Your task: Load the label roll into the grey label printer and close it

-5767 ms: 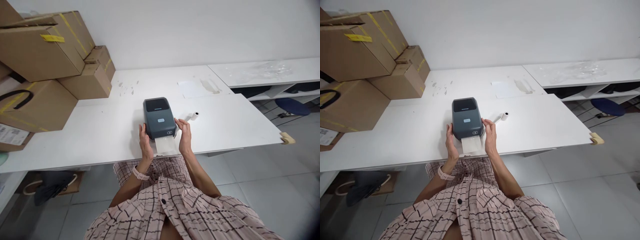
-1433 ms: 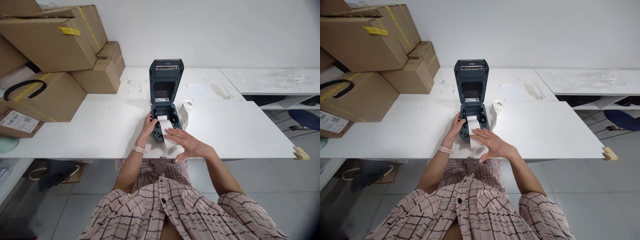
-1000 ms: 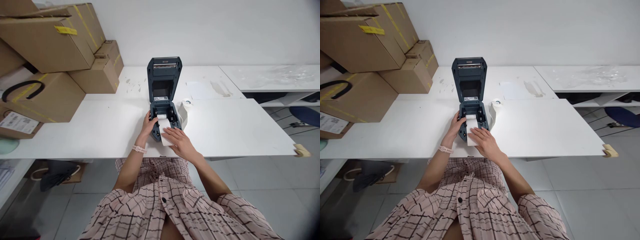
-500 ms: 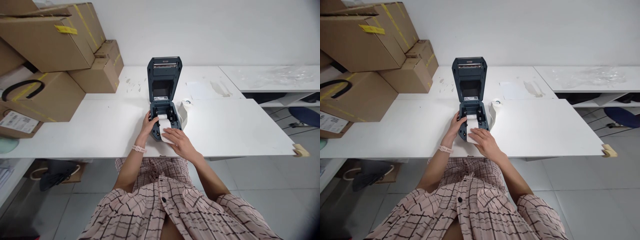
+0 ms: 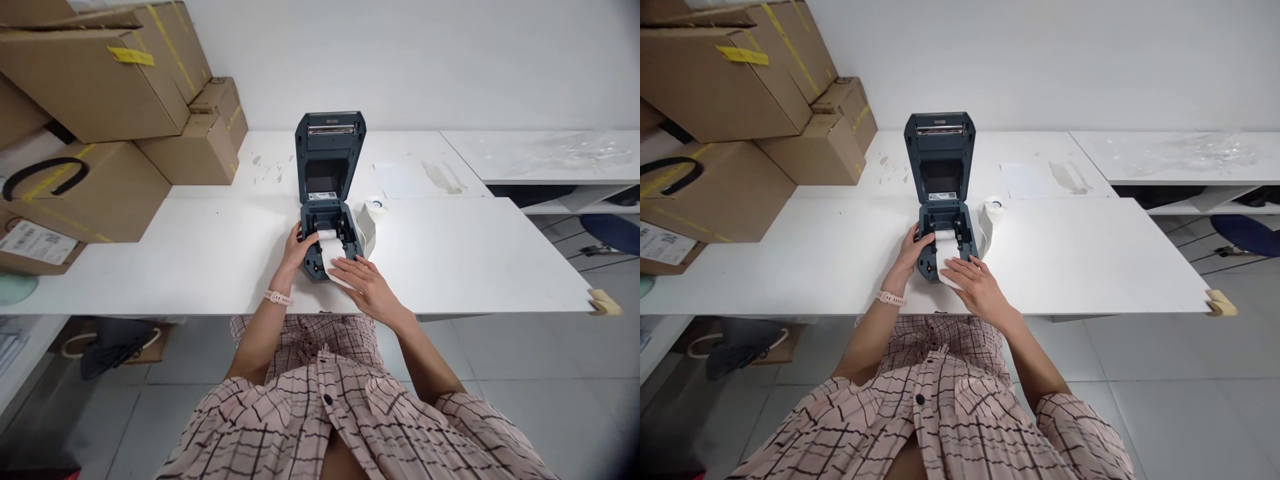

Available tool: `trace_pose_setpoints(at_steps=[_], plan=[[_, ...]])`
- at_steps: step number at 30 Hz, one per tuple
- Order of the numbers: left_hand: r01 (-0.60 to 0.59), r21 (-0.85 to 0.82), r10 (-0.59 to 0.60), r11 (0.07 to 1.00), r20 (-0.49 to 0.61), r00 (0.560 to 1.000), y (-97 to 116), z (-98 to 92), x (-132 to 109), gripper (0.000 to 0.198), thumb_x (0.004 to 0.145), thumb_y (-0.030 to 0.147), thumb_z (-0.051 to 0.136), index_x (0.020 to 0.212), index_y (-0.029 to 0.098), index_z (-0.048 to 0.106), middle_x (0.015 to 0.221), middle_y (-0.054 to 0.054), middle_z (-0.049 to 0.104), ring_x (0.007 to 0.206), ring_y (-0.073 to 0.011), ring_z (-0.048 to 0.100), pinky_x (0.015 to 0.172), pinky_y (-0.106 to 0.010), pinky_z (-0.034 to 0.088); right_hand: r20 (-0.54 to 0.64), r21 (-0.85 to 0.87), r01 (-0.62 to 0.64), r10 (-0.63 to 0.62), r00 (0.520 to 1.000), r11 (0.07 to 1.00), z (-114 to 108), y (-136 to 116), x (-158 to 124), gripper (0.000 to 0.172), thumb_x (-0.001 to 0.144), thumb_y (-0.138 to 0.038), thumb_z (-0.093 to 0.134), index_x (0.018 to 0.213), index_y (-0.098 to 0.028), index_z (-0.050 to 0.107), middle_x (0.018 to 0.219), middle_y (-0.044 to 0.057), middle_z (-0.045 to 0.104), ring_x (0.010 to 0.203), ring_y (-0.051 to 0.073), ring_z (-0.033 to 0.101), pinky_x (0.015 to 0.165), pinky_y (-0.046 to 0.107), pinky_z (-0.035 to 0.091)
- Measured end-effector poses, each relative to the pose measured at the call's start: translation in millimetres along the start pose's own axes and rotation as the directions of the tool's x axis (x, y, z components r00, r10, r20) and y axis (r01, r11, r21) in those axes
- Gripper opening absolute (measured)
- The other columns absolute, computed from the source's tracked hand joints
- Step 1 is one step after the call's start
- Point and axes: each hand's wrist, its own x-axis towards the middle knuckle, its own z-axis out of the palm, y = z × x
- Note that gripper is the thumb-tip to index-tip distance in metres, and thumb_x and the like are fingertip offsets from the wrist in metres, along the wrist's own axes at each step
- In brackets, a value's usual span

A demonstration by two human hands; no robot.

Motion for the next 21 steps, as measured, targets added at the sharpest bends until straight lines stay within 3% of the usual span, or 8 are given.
trace_pose_setpoints(at_steps=[4, 7, 9, 11, 14, 16, 18, 21], plan=[[0.016, 0.005, -0.016, 1.0, 0.003, 1.0, 3, -0.5, 3, 0.081, 0.079, 0.044, 0.079, 0.152, 0.024, 0.047, 0.145, -0.015, 0.061, 0.128, -0.0327, 0.063, 0.1, -0.043, 0.056, 0.032, -0.003, -0.003, 0.003, 0.999, 1.0, 1, 0, -2, 0.042, 0.107, -0.021, 0.046, 0.148, -0.025, 0.056, 0.157, 0.008, 0.056, 0.148, 0.026, 0.051, 0.123, 0.06, 0.04], [0.04, 0.012, -0.04, 0.999, -0.026, 0.999, 7, 2.3, -8, 0.084, 0.082, 0.043, 0.077, 0.156, 0.024, 0.042, 0.154, -0.017, 0.054, 0.138, -0.0349, 0.056, 0.109, -0.047, 0.051, 0.115, 0.016, 0.029, -0.03, 0.993, 0.999, -8, -4, -8, 0.05, 0.103, -0.037, 0.061, 0.151, -0.027, 0.053, 0.165, 0.009, 0.044, 0.155, 0.031, 0.04, 0.125, 0.066, 0.031], [0.049, 0.042, -0.046, 0.998, -0.056, 0.997, 7, 6.3, -27, 0.093, 0.082, 0.047, 0.079, 0.16, 0.026, 0.033, 0.166, -0.016, 0.04, 0.151, -0.0361, 0.042, 0.118, -0.049, 0.043, 0.196, 0.103, 0.099, -0.118, 0.973, 0.99, -25, -5, -9, 0.067, 0.094, -0.055, 0.069, 0.154, -0.031, 0.049, 0.167, 0.008, 0.041, 0.158, 0.033, 0.034, 0.127, 0.069, 0.027], [0.029, 0.092, -0.026, 0.995, -0.035, 0.999, 2, 11.3, -52, 0.107, 0.078, 0.054, 0.082, 0.164, 0.032, 0.023, 0.176, -0.011, 0.021, 0.161, -0.037, 0.022, 0.126, -0.051, 0.033, 0.18, 0.229, 0.147, -0.19, 0.965, 0.962, -51, -1, 2, 0.072, 0.092, -0.064, 0.066, 0.156, -0.037, 0.045, 0.165, 0.004, 0.045, 0.156, 0.03, 0.038, 0.128, 0.065, 0.03], [-0.025, 0.079, 0.027, 0.997, -0.03, 0.999, -9, 17.7, -89, 0.122, 0.07, 0.053, 0.089, 0.166, 0.035, 0.015, 0.173, -0.011, 0.028, 0.161, -0.0381, 0.021, 0.125, -0.051, 0.036, -0.135, 0.31, 0.096, -0.057, 0.989, 0.946, -89, 28, 51, 0.062, 0.1, -0.064, 0.053, 0.156, -0.041, 0.043, 0.164, 0.0, 0.048, 0.154, 0.026, 0.043, 0.128, 0.056, 0.036], [-0.044, 0.054, 0.044, 0.998, -0.012, 0.999, -16, 19.4, -104, 0.124, 0.071, 0.052, 0.089, 0.166, 0.036, 0.011, 0.168, -0.013, 0.037, 0.158, -0.0372, 0.03, 0.121, -0.05, 0.043, -0.367, 0.312, 0.004, 0.116, 0.923, 0.95, -105, 58, 104, 0.065, 0.101, -0.07, 0.042, 0.158, -0.038, 0.041, 0.164, 0.001, 0.047, 0.158, 0.027, 0.036, 0.13, 0.056, 0.033], [-0.036, 0.047, 0.036, 0.998, 0.005, 0.999, -20, 18.9, -112, 0.124, 0.072, 0.052, 0.088, 0.167, 0.036, 0.009, 0.164, -0.014, 0.043, 0.154, -0.0371, 0.038, 0.117, -0.05, 0.047, -0.418, 0.379, -0.073, 0.241, 0.876, 0.922, -112, 90, 163, 0.069, 0.101, -0.075, 0.033, 0.159, -0.038, 0.036, 0.167, 0.001, 0.042, 0.159, 0.026, 0.033, 0.129, 0.055, 0.033], [-0.013, 0.053, 0.012, 0.999, 0.02, 1.0, -20, 15.8, -115, 0.124, 0.072, 0.052, 0.088, 0.167, 0.036, 0.01, 0.16, -0.015, 0.049, 0.15, -0.0387, 0.044, 0.113, -0.052, 0.051, -0.286, 0.539, -0.199, 0.4, 0.871, 0.819, -114, 120, 228, 0.074, 0.102, -0.075, 0.022, 0.157, -0.029, 0.039, 0.169, 0.005, 0.04, 0.157, 0.025, 0.036, 0.128, 0.053, 0.034]])
